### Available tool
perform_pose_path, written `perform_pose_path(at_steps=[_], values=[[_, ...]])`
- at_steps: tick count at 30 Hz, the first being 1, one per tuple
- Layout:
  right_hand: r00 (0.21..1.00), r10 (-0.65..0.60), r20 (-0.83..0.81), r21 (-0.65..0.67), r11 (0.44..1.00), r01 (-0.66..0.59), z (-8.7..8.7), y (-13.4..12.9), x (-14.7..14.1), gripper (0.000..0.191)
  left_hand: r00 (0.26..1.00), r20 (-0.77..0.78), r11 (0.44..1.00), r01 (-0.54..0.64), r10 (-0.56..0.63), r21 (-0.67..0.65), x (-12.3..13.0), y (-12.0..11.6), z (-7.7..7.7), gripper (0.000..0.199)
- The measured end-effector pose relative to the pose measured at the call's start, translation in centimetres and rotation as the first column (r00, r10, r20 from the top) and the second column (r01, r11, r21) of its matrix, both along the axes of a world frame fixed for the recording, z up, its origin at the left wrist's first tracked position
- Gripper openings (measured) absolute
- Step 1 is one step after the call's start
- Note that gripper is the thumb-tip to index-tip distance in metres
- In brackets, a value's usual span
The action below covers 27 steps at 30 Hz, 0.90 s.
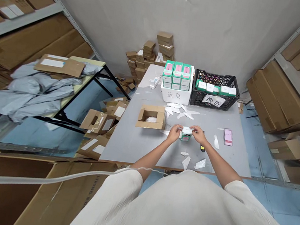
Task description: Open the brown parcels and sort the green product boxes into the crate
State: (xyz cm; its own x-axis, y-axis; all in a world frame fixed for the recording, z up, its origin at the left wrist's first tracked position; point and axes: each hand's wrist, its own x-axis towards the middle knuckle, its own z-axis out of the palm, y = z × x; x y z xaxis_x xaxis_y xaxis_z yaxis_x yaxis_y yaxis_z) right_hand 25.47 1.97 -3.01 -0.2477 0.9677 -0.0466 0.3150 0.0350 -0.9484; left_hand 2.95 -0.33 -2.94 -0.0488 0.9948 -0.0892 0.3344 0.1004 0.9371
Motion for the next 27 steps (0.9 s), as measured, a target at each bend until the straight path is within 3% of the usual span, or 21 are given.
perform_pose_path(at_steps=[5,9,15,22,27], values=[[0.99,0.094,0.103,0.044,0.994,-0.099,0.9,-1.2,0.3,0.037,0.997,-0.022,0.998,0.07,-0.07,-0.002,-0.1,-1.3,1.2,0.023],[0.972,0.128,0.197,0.075,0.987,-0.145,1.2,-1.6,0.3,0.036,0.983,-0.102,0.987,0.156,-0.152,0.029,-0.1,-1.9,1.7,0.035],[0.924,0.166,0.344,0.143,0.964,-0.226,1.3,-1.9,0.5,0.037,0.962,-0.197,0.976,0.205,-0.187,0.076,-0.2,-2.0,1.4,0.035],[0.836,0.174,0.52,0.213,0.921,-0.325,0.9,-3.2,0.8,0.038,0.954,-0.204,0.969,0.236,-0.218,0.069,-0.5,-2.3,0.8,0.026],[0.768,0.172,0.617,0.19,0.914,-0.358,1.3,-3.1,-0.2,0.033,0.949,-0.256,0.973,0.213,-0.186,0.083,-0.2,-2.2,0.7,0.029]])
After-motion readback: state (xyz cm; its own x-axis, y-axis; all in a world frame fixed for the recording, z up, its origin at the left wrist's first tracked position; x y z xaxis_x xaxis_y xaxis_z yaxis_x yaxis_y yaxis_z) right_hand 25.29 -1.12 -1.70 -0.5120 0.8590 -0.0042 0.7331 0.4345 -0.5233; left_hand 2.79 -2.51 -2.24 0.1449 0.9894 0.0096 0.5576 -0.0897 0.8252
